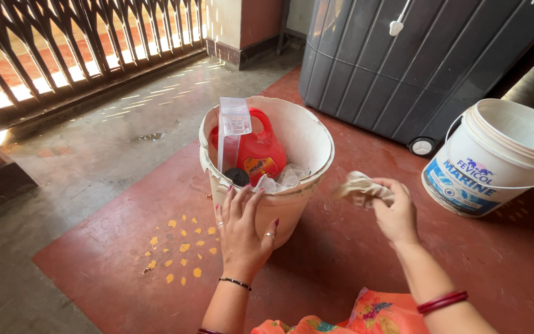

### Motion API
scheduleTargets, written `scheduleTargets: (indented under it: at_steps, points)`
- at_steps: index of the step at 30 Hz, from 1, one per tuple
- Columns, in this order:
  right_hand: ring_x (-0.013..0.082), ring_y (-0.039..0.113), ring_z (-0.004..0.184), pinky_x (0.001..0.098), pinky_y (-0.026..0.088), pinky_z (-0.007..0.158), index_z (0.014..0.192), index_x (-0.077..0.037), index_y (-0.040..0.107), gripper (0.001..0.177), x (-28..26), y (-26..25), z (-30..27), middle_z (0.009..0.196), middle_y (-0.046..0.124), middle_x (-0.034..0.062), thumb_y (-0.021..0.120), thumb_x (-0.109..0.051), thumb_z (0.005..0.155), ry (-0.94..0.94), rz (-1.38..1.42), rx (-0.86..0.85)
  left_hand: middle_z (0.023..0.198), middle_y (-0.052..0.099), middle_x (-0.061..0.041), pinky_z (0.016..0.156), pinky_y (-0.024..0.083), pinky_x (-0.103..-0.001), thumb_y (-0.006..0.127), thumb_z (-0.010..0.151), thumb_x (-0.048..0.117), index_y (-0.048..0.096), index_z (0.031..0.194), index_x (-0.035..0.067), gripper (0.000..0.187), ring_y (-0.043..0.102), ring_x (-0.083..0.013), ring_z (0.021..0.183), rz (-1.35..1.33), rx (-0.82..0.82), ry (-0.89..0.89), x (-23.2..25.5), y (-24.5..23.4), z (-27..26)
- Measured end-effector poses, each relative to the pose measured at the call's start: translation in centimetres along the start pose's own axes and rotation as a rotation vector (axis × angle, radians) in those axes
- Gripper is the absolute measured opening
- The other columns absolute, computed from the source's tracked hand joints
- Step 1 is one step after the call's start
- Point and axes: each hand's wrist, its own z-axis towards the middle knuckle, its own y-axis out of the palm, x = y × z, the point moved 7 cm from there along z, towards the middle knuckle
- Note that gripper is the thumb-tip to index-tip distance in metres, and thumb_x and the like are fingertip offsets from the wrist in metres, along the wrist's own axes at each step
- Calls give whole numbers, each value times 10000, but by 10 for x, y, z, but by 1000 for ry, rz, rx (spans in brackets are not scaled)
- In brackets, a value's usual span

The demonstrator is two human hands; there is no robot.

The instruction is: The person empties a bucket of miscellaneous items onto the floor, then uses a cloth to wipe the exterior of a small jar and a plastic tray. The person handles the items one at a time and places them on the floor.

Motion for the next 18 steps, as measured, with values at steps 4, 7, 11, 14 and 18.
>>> scheduleTargets:
  at_steps: [4,7,11,14,18]
  points:
    - [136,659,991,277,541,836,1253,-63,623,431,52,0,16,1077,690,15,586,59,841,304,259,-26,1545,410,-74,1177,166,-632,820,737,265,480,1436,192,780,284,-337,1487,36,-107,-63,-9,15,-2]
    - [179,645,1006,316,552,819,1200,-9,642,346,11,-7,32,1179,574,52,587,-26,858,-72,144,173,1572,365,-96,1187,147,-647,832,736,288,423,1492,180,865,271,-346,1489,1,-42,-80,-12,15,-2]
    - [192,628,941,342,524,897,997,-22,678,208,-70,38,55,1044,662,90,500,-128,983,-309,212,29,1621,265,-150,1180,152,-641,848,709,291,383,1522,160,946,205,-399,1511,-16,47,-130,-19,12,-5]
    - [138,568,805,296,484,750,1033,-66,692,211,-120,121,67,998,658,-9,540,-195,963,-31,432,-326,1637,230,-147,1168,156,-642,859,684,280,370,1531,153,987,158,-425,1511,3,-4,-186,-27,16,-5]
    - [86,573,728,256,479,652,1024,-49,704,239,-183,205,70,868,660,-28,630,-273,979,180,526,-617,1660,195,-107,1132,143,-696,878,684,303,368,1468,105,956,109,-434,1527,93,-132,-250,-36,26,-7]
